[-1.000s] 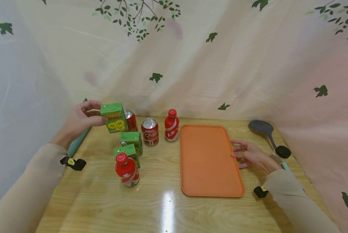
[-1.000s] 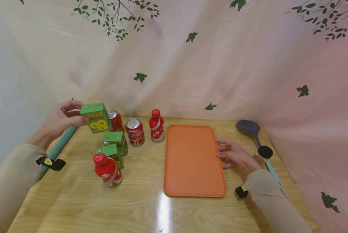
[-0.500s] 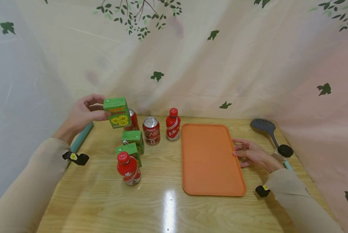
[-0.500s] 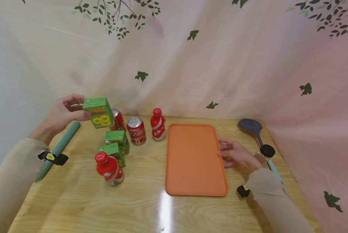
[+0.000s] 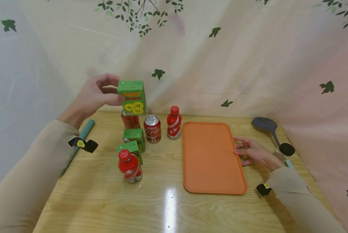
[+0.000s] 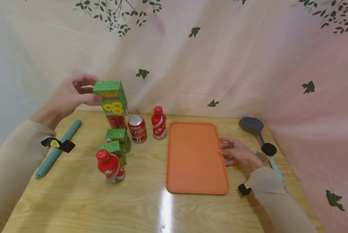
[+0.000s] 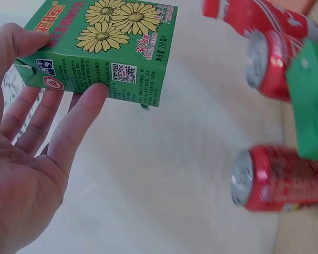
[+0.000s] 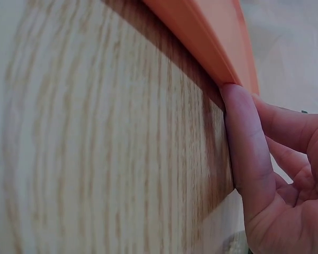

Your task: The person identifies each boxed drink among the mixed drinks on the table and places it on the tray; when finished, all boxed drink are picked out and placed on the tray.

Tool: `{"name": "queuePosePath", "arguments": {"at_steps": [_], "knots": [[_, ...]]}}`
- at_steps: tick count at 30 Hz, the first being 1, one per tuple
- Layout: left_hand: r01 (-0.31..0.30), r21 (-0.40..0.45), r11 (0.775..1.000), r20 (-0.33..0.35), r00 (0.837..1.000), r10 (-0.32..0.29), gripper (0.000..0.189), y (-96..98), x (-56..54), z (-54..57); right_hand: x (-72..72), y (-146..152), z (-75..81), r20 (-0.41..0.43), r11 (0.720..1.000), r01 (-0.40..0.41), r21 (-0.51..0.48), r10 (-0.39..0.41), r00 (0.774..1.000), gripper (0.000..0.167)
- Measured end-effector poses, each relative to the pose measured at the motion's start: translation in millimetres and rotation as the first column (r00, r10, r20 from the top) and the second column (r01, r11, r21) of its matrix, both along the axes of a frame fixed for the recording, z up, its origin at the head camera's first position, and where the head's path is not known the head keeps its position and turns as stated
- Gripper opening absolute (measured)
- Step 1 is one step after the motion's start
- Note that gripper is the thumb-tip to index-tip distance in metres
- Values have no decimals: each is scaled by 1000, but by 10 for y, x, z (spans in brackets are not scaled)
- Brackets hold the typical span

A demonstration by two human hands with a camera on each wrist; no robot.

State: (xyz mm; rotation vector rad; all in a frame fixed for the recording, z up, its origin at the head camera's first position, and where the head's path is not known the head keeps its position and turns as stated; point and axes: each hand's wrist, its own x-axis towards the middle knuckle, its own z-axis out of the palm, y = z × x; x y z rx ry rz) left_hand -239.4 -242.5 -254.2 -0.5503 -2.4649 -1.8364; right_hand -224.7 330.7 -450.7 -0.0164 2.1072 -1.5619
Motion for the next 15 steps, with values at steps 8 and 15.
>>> {"name": "queuePosePath", "arguments": {"at_steps": [8,15], "knots": [[66,50,997,14,998,-66,39,506,-116,240,-8,1,-16,-7,1000,2,4,-2,1000,77],[111,96,989,29,993,-115,42,968,-230,252,30,-8,26,-12,1000,13,5,-13,1000,77]]}}
